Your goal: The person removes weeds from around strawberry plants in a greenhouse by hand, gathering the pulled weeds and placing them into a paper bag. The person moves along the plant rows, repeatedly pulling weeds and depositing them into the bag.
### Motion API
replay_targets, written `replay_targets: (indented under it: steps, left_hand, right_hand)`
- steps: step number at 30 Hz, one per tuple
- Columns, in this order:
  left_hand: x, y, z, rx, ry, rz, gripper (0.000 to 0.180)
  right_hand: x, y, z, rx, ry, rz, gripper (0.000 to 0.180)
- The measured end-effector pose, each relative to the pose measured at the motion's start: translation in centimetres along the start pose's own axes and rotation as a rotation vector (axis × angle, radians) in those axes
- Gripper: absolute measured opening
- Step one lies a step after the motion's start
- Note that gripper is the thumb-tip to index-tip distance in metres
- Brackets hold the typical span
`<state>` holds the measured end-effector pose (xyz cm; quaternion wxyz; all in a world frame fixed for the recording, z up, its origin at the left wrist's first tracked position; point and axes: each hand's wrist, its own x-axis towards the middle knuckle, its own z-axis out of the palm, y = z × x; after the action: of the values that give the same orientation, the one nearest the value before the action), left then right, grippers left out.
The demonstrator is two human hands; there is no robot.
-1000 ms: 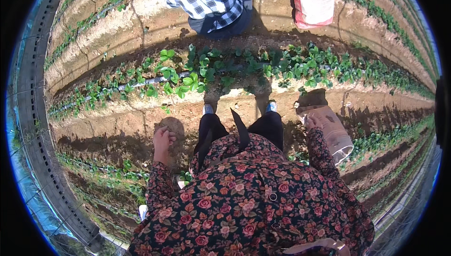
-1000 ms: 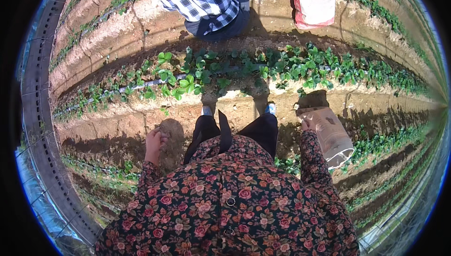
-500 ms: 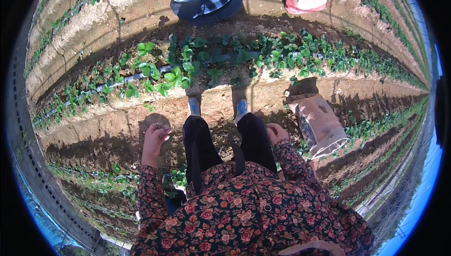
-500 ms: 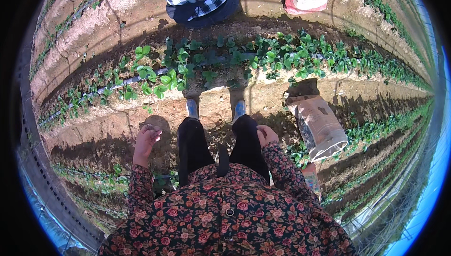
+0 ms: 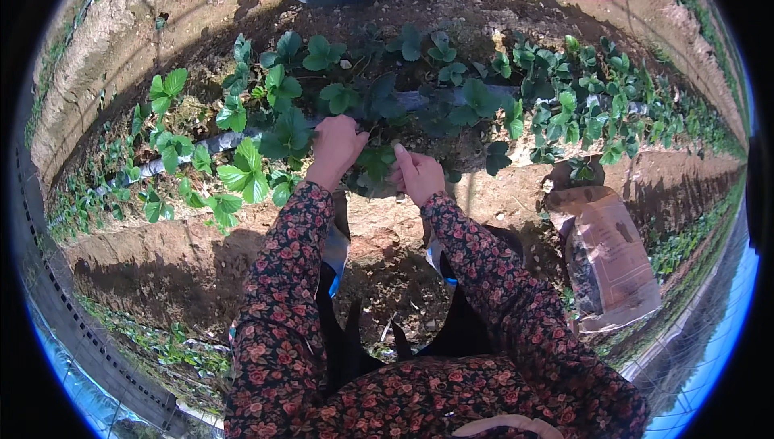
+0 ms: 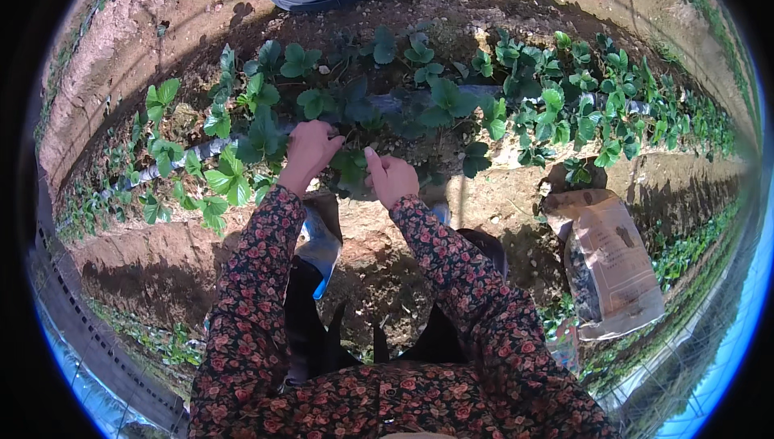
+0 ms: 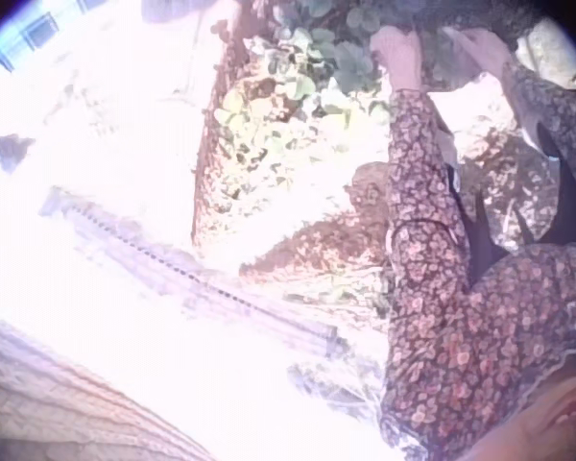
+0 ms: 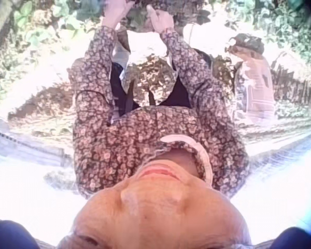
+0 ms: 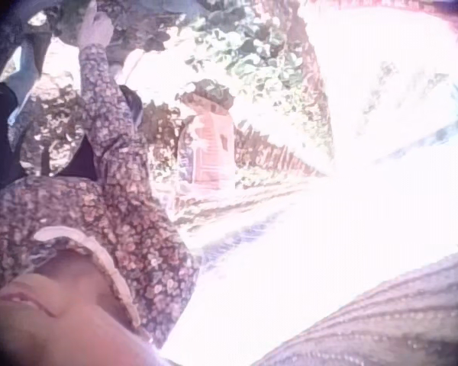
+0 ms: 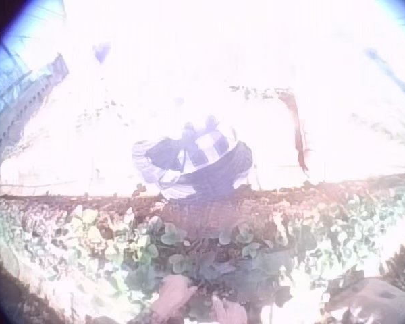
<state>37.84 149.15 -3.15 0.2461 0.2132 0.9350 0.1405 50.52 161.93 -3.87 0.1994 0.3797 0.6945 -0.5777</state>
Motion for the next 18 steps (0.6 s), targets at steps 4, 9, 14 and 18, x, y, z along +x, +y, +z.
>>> replay_targets:
  steps: [4,9,14,18]
  left_hand:
    - [2.2,-0.6,3.5,0.040,0.003,0.057,0.025]
    - [3.5,-1.2,3.7,0.125,0.093,0.279,0.020]
    - [5.5,-0.8,2.2,0.337,0.085,0.506,0.011]
    - [4.4,-0.4,2.2,0.332,-0.012,0.286,0.017]
  right_hand:
    - [4.2,-0.2,1.5,0.151,-0.227,0.152,0.052]
    - [6.6,2.5,2.3,0.299,-0.385,0.042,0.034]
    - [7.2,1.7,1.3,0.418,-0.490,0.029,0.027]
    - [9.0,2.7,-1.3,0.500,-0.656,0.124,0.023]
